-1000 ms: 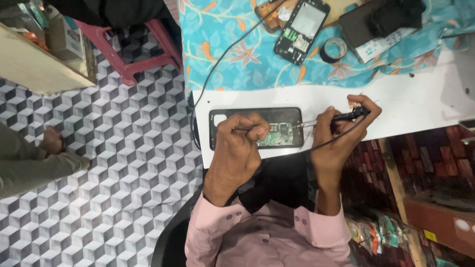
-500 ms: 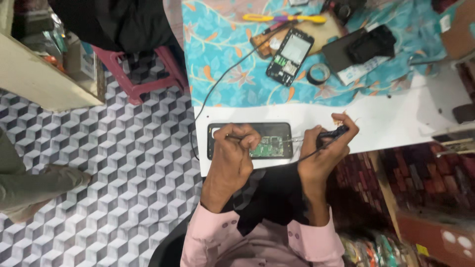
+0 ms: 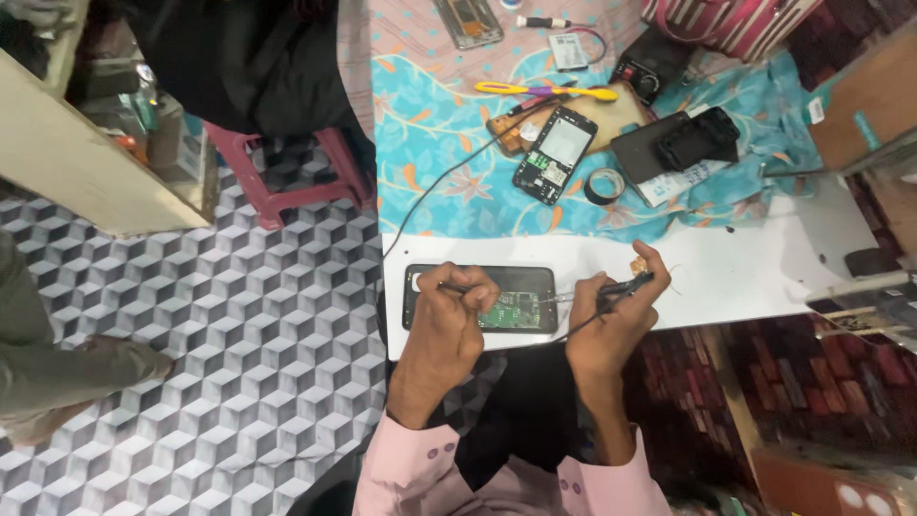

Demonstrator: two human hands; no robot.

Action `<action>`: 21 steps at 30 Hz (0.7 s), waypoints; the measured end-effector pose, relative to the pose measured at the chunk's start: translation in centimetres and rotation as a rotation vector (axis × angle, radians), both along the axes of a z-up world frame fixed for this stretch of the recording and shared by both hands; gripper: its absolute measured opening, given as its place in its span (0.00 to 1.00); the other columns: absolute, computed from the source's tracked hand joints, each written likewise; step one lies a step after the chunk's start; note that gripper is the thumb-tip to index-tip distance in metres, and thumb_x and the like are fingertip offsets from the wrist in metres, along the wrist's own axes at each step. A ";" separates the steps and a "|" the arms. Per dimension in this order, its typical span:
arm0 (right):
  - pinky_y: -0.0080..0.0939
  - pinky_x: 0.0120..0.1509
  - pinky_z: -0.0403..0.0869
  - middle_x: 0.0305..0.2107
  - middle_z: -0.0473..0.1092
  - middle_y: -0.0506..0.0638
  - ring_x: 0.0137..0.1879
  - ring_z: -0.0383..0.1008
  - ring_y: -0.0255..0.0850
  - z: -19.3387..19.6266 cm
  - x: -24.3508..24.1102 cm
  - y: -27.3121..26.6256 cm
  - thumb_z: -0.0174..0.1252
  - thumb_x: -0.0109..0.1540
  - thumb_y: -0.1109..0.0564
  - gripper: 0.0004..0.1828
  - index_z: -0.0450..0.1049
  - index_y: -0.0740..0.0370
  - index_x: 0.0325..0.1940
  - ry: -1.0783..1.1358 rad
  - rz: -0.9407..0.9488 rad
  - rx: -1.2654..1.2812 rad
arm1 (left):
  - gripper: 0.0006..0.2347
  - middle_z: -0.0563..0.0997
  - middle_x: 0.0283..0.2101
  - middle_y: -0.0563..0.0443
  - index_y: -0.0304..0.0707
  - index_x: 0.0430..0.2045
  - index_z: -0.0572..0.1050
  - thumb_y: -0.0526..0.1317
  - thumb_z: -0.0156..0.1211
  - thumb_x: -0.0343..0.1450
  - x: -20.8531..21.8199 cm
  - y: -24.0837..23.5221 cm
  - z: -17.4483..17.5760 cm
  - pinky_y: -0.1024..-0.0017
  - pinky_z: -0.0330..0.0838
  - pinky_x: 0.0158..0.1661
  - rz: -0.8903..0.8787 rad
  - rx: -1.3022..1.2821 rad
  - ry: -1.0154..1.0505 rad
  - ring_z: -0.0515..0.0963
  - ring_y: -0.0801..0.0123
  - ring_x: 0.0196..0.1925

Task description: The person uses a soldering iron and tweezers to work on a smartphone motherboard placed on a white surface. They repeatedly apply heat and manipulate small components on the circuit board.

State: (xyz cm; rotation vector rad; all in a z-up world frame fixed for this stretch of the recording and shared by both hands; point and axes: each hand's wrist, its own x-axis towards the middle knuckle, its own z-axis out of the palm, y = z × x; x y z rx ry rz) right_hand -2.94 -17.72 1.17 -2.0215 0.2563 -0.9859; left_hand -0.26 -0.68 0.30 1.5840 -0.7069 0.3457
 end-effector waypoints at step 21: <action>0.29 0.36 0.62 0.28 0.66 0.46 0.31 0.64 0.29 -1.3 -0.3 0.5 0.53 0.69 0.70 0.34 0.51 0.67 0.78 0.020 -0.030 0.119 | 0.12 0.72 0.32 0.43 0.32 0.46 0.49 0.21 0.41 0.77 0.2 0.5 -0.4 0.68 0.72 0.39 -0.076 -0.042 0.064 0.72 0.63 0.31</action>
